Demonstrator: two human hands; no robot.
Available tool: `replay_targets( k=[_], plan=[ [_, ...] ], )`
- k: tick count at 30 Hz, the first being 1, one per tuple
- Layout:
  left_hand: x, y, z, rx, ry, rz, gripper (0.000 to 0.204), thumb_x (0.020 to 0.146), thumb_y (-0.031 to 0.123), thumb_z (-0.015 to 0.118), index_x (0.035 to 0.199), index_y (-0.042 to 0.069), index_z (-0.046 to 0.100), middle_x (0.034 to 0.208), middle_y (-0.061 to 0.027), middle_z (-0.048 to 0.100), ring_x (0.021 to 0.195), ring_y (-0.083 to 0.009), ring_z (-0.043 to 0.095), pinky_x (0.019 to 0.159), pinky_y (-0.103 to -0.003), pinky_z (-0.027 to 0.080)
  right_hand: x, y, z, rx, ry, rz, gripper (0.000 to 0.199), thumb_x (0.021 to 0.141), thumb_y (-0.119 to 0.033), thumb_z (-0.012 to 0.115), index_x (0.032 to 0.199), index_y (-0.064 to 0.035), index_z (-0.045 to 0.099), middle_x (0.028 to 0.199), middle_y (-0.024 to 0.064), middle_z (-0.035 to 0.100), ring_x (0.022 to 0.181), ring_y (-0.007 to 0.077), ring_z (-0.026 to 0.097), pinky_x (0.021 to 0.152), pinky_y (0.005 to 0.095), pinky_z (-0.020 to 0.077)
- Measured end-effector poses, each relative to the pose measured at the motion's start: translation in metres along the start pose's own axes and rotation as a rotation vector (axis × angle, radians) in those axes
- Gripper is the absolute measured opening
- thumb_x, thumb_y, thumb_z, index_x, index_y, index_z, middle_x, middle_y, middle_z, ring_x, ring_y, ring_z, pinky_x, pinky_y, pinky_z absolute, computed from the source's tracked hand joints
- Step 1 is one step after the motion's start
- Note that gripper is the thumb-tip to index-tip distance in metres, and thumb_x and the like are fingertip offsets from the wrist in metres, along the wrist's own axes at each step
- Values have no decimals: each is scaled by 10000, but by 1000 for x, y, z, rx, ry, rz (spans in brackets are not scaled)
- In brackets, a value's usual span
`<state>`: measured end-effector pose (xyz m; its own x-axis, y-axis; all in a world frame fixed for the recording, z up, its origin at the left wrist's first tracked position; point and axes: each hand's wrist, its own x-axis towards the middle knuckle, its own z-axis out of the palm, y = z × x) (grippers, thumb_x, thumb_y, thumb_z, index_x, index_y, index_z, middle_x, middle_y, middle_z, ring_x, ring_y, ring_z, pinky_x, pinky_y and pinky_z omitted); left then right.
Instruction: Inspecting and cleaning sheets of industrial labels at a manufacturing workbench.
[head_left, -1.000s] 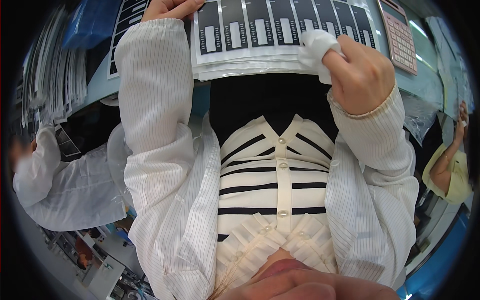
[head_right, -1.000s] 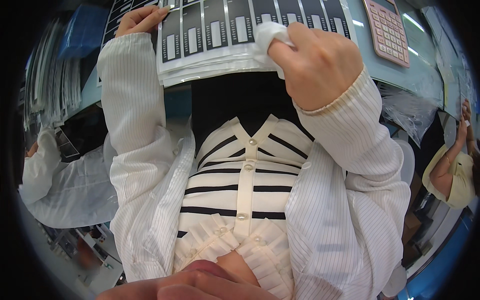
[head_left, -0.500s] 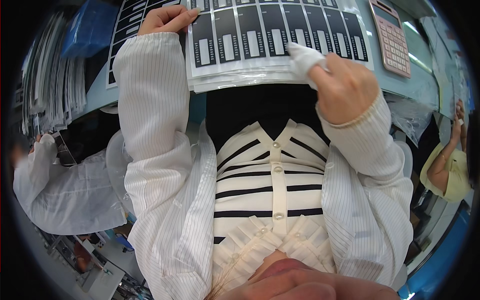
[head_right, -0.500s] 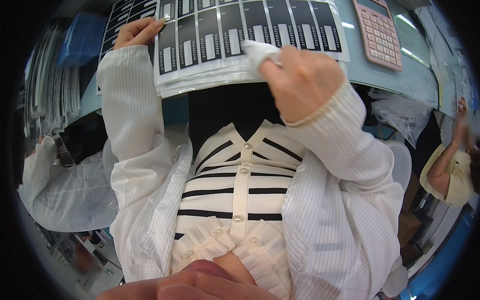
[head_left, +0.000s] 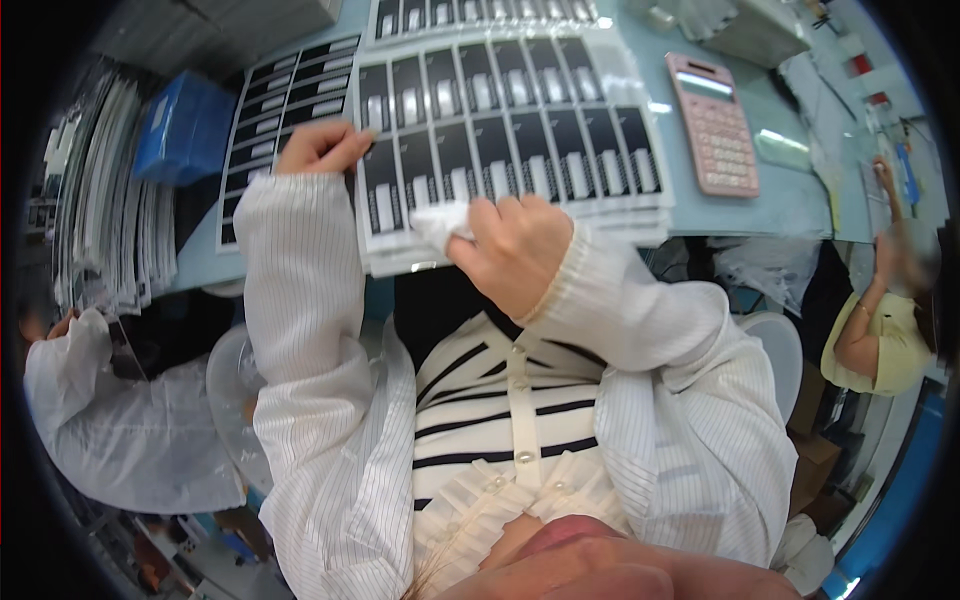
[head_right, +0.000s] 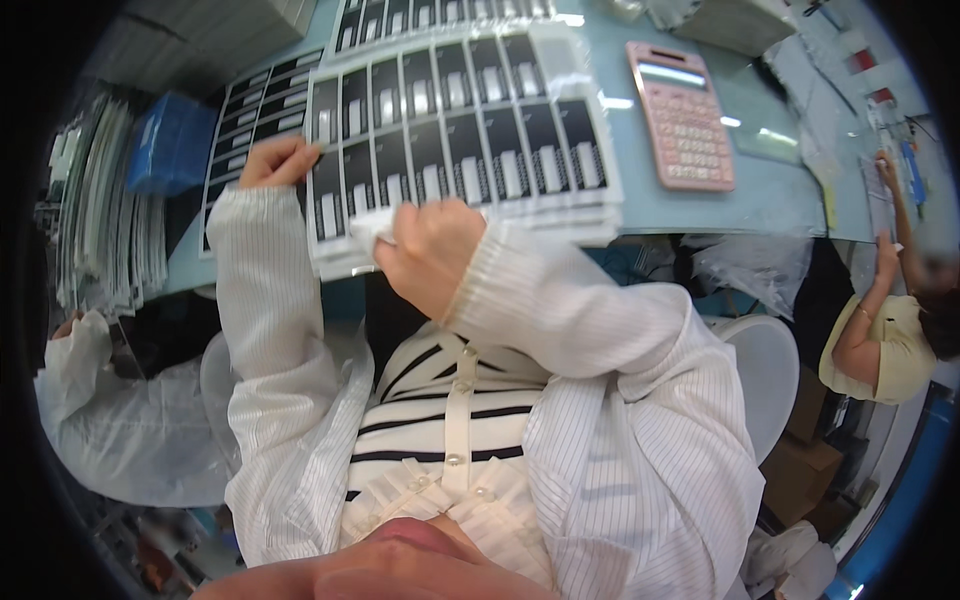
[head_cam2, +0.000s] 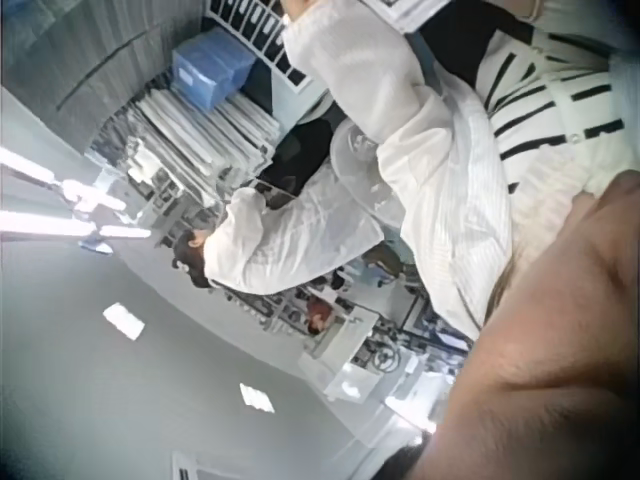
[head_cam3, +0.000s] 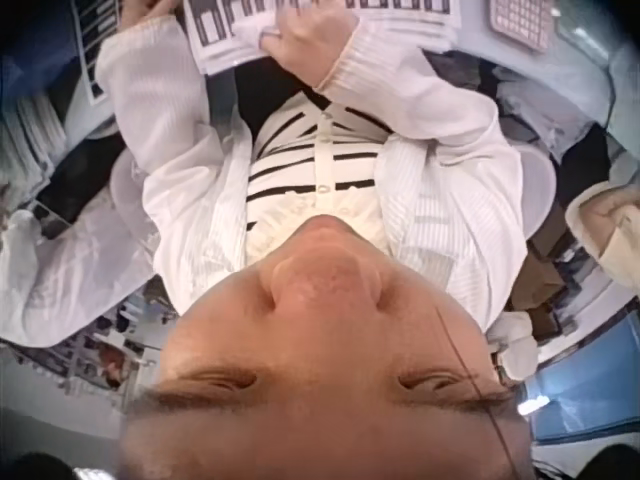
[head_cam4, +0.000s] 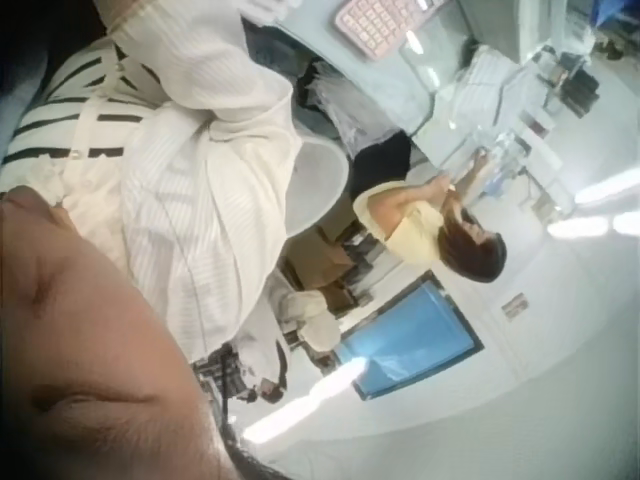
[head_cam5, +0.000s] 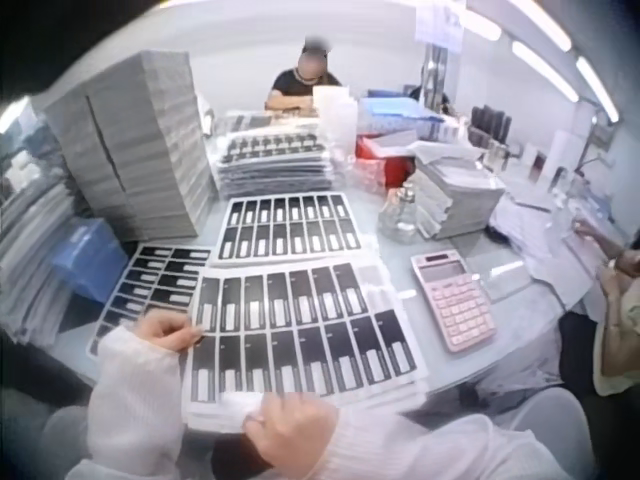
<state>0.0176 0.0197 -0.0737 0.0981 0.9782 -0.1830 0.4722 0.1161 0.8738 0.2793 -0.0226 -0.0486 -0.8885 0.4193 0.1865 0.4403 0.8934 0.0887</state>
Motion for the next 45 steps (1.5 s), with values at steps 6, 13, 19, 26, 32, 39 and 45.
replay_targets(
  k=[6,13,19,26,32,39,45],
  plan=[
    [-8,-4,-6,-1,-10,69,296,898,224,602,677,28,578,624,-6,555,551,-79,485,531,-257,404,-54,32,-36,127,28,240,72,746,-94,653,784,-34,639,605,76,496,495,216,530,453,312,425],
    [-7,6,-8,1,-17,67,316,885,211,617,642,16,563,621,-59,588,536,-115,510,520,-270,409,-93,100,-81,152,226,524,296,693,37,567,965,-37,658,722,123,575,577,283,582,537,378,455],
    [-5,7,-11,12,-31,72,321,880,215,627,640,9,570,623,-65,593,528,-117,519,514,-277,417,-57,221,-75,358,642,419,351,678,63,573,988,-58,684,872,106,637,802,211,625,666,281,479],
    [-15,14,-5,54,101,50,335,874,241,636,651,-6,595,608,-62,568,527,-121,488,512,-282,394,-22,279,-29,-209,374,89,184,667,-33,677,843,-83,690,964,35,682,829,284,619,730,376,504],
    [-35,13,-14,126,281,163,343,883,295,614,694,9,621,600,-29,534,538,-100,442,505,-258,341,-57,294,1,50,137,405,152,673,-41,677,824,-48,669,860,99,657,781,305,636,685,369,500],
    [-88,-4,-38,300,662,105,160,812,169,678,772,18,643,705,-22,605,613,-95,507,527,-229,361,-89,310,-4,192,119,571,444,670,-170,788,1065,-25,646,1212,177,580,1088,318,570,888,353,466],
    [-123,-52,-44,377,773,-101,229,727,135,740,921,32,675,994,-84,630,939,-218,590,773,-309,464,-82,321,-14,35,-117,943,300,794,-224,705,995,-3,675,1048,154,642,750,187,664,693,269,491]
  ],
)
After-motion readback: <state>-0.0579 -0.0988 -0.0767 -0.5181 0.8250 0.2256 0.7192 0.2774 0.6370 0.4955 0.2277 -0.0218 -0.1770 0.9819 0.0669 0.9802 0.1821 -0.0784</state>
